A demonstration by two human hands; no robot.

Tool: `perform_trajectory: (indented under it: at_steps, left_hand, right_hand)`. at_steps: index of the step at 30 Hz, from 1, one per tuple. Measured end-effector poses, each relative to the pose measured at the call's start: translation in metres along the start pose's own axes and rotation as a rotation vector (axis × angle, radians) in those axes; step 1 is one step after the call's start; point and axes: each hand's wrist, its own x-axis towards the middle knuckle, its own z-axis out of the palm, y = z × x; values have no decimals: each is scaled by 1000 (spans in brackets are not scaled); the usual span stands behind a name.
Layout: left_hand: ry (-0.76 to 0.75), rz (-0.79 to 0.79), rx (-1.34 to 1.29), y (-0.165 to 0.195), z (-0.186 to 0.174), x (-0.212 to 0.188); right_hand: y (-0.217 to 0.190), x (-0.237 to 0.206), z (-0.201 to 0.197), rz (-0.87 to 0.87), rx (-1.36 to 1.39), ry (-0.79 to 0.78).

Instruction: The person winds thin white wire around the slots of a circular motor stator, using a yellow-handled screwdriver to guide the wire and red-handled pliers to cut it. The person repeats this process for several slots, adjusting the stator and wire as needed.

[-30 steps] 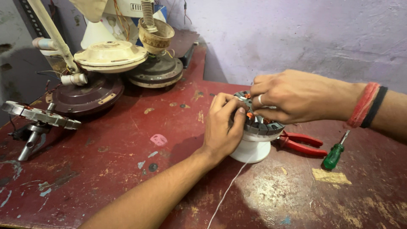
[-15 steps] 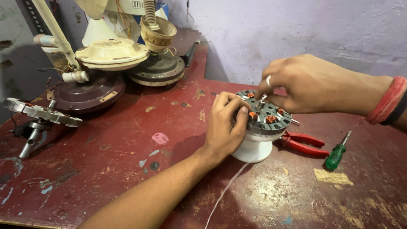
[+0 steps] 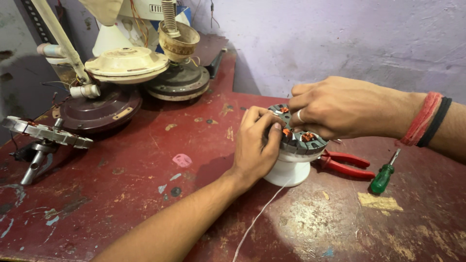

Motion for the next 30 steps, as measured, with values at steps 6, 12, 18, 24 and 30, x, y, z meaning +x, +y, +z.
perform_trajectory:
  at_steps: [6, 12, 18, 24, 30]
  left_hand:
    - [-7, -24, -19, 0, 0, -1]
    - [5, -3, -2, -1, 1, -1]
    - [23, -86, -67, -3, 1, -2]
    - [108, -285, -130, -24, 5, -4]
    - [78, -784, -501, -56, 5, -6]
  right_hand:
    - [-8, 4, 11, 255, 137, -7]
    - [-20, 14, 19, 809, 661, 87]
    - [-13, -34, 49, 853, 631, 502]
    - [-50, -53, 154, 1024, 720, 1338]
    - [-64, -46, 166, 989, 1232, 1391]
